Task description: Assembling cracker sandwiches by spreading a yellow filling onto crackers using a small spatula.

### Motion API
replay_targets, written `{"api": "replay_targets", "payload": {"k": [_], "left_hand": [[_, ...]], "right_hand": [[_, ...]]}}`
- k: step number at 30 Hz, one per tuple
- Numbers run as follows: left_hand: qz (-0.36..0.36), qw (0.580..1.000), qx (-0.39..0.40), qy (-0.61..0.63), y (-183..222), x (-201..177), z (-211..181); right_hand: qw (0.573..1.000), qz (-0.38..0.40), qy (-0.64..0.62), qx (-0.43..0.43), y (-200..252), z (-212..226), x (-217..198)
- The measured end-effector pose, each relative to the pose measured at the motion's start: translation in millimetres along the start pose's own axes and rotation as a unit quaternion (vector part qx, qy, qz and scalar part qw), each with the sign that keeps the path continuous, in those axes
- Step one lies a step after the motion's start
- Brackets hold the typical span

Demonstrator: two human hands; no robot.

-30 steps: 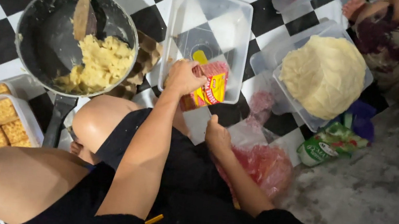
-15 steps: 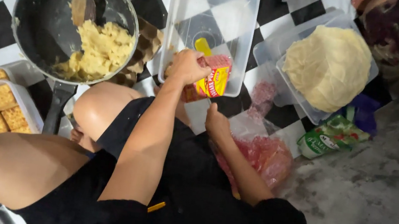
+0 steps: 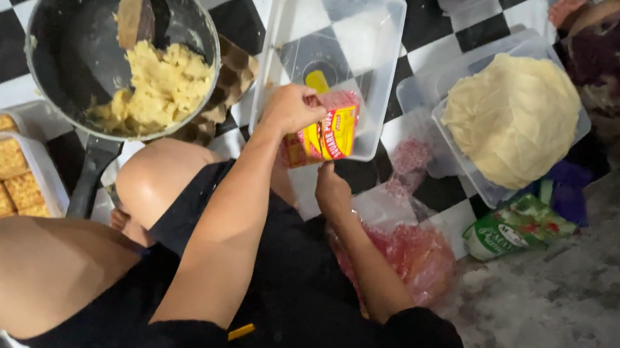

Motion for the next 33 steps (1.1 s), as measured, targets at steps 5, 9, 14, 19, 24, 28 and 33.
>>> {"api": "replay_targets", "payload": {"k": [5, 9, 14, 19, 24, 28, 33], "left_hand": [[-0.014, 0.994, -0.035, 0.098, -14, 9, 31], [-0.045, 0.989, -0.048, 0.13, -7, 0, 28], [-0.065, 0.988, -0.051, 0.131, -11, -4, 17], [-0.065, 0.984, -0.056, 0.154, -5, 0, 18], [-0.049, 0.98, -0.032, 0.191, -3, 10, 10], [-0.053, 0.979, -0.062, 0.189, 5, -8, 7], [-0.165, 0.957, -0.046, 0.235, 44, -79, -51]], "right_hand": [[0.983, 0.167, 0.006, 0.077, 57, -37, 3], [0.914, 0.324, 0.245, -0.005, 136, -124, 94], [0.965, 0.184, 0.132, 0.129, 80, -156, 70], [0.982, -0.184, -0.001, -0.046, -36, -27, -180], [0.837, 0.235, -0.494, -0.013, -155, -31, -137], [0.756, 0.241, -0.606, 0.061, -152, -24, -123], [0.673, 0.115, -0.72, 0.128, -166, -29, -136]]}}
Point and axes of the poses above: each hand's wrist, its own y-axis away from the middle knuckle, its own x-axis out of the palm, z = x × y, the point moved 5 cm from there along -y, towards the middle knuckle, and after that the axes turned 9 degrees about z, right-handed, at the moved point
